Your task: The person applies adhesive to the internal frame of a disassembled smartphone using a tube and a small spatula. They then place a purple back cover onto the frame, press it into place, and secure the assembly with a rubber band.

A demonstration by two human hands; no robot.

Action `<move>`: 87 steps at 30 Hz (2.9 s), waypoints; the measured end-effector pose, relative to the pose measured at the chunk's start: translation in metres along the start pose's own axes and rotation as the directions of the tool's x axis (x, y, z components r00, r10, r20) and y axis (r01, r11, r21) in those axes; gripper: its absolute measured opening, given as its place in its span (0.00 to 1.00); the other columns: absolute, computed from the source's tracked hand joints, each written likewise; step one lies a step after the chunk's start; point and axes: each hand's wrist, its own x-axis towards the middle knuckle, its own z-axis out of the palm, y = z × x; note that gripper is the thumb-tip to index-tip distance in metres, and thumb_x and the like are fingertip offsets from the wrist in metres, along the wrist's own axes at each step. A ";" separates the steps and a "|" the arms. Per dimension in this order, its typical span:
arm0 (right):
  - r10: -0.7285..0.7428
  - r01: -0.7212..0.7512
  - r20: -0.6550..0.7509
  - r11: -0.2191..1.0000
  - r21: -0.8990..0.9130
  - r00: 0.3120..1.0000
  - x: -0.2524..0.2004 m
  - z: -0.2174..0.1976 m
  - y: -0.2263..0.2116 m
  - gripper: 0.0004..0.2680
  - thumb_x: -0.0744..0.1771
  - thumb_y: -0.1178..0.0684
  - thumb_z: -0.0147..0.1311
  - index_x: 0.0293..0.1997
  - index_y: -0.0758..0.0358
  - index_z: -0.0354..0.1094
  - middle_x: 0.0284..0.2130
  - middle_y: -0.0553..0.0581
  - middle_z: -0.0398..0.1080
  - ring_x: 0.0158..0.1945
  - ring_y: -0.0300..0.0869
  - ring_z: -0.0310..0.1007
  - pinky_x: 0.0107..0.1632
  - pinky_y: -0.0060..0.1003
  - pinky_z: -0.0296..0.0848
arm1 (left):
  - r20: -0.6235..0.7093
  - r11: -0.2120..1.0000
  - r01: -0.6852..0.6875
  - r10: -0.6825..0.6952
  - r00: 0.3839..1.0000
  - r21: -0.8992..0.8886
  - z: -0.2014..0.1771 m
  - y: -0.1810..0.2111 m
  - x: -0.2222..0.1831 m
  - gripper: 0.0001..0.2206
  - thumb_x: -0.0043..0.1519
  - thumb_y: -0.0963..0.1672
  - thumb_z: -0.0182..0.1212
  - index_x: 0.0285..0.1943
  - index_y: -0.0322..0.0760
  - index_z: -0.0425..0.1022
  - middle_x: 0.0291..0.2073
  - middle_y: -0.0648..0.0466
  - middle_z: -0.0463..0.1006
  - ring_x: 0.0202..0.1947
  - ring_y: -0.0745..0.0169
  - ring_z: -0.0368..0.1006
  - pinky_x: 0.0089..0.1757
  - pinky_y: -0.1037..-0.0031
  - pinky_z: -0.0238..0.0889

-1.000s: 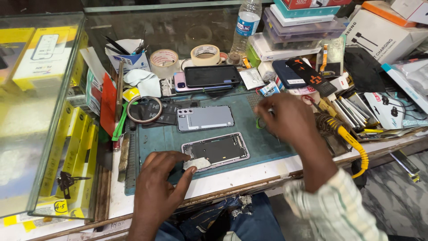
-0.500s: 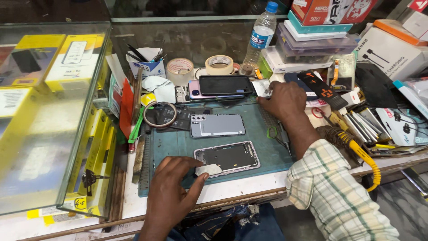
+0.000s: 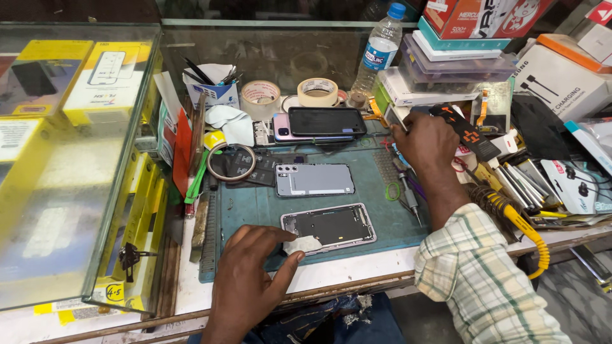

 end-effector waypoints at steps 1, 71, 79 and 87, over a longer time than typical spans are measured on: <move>-0.003 0.003 -0.008 1.000 0.008 1.000 0.000 0.001 0.000 0.12 0.63 0.40 0.64 0.38 0.57 0.80 0.29 0.66 0.77 0.34 0.63 0.77 0.38 0.56 0.74 | 0.000 1.000 -0.002 0.002 1.000 0.003 0.000 -0.001 0.000 0.11 0.55 0.46 0.70 0.41 0.35 0.81 0.36 0.48 0.82 0.42 0.48 0.75 0.44 0.60 0.66; -0.362 0.375 -0.095 0.895 0.243 0.927 -0.023 -0.055 -0.061 0.09 0.68 0.43 0.63 0.36 0.55 0.79 0.30 0.54 0.74 0.32 0.49 0.76 0.35 0.46 0.71 | -0.133 0.988 -0.117 0.131 0.982 0.103 0.007 0.000 -0.013 0.09 0.58 0.45 0.68 0.42 0.36 0.79 0.39 0.51 0.80 0.45 0.48 0.72 0.47 0.59 0.61; -0.693 0.675 0.081 0.718 0.171 0.716 0.050 -0.073 -0.148 0.07 0.65 0.44 0.60 0.42 0.51 0.79 0.38 0.53 0.77 0.43 0.52 0.76 0.40 0.50 0.73 | -0.285 0.983 -0.074 0.121 0.951 0.171 0.011 0.003 -0.021 0.09 0.58 0.44 0.66 0.43 0.36 0.79 0.41 0.52 0.80 0.44 0.52 0.72 0.45 0.60 0.60; -0.750 0.720 0.170 0.662 0.209 0.640 0.097 -0.001 -0.241 0.13 0.63 0.51 0.56 0.53 0.48 0.76 0.45 0.60 0.77 0.50 0.57 0.75 0.47 0.56 0.73 | -0.319 0.982 -0.082 0.134 0.938 0.172 0.013 -0.002 -0.020 0.04 0.58 0.43 0.67 0.36 0.39 0.78 0.34 0.54 0.78 0.39 0.53 0.72 0.41 0.62 0.59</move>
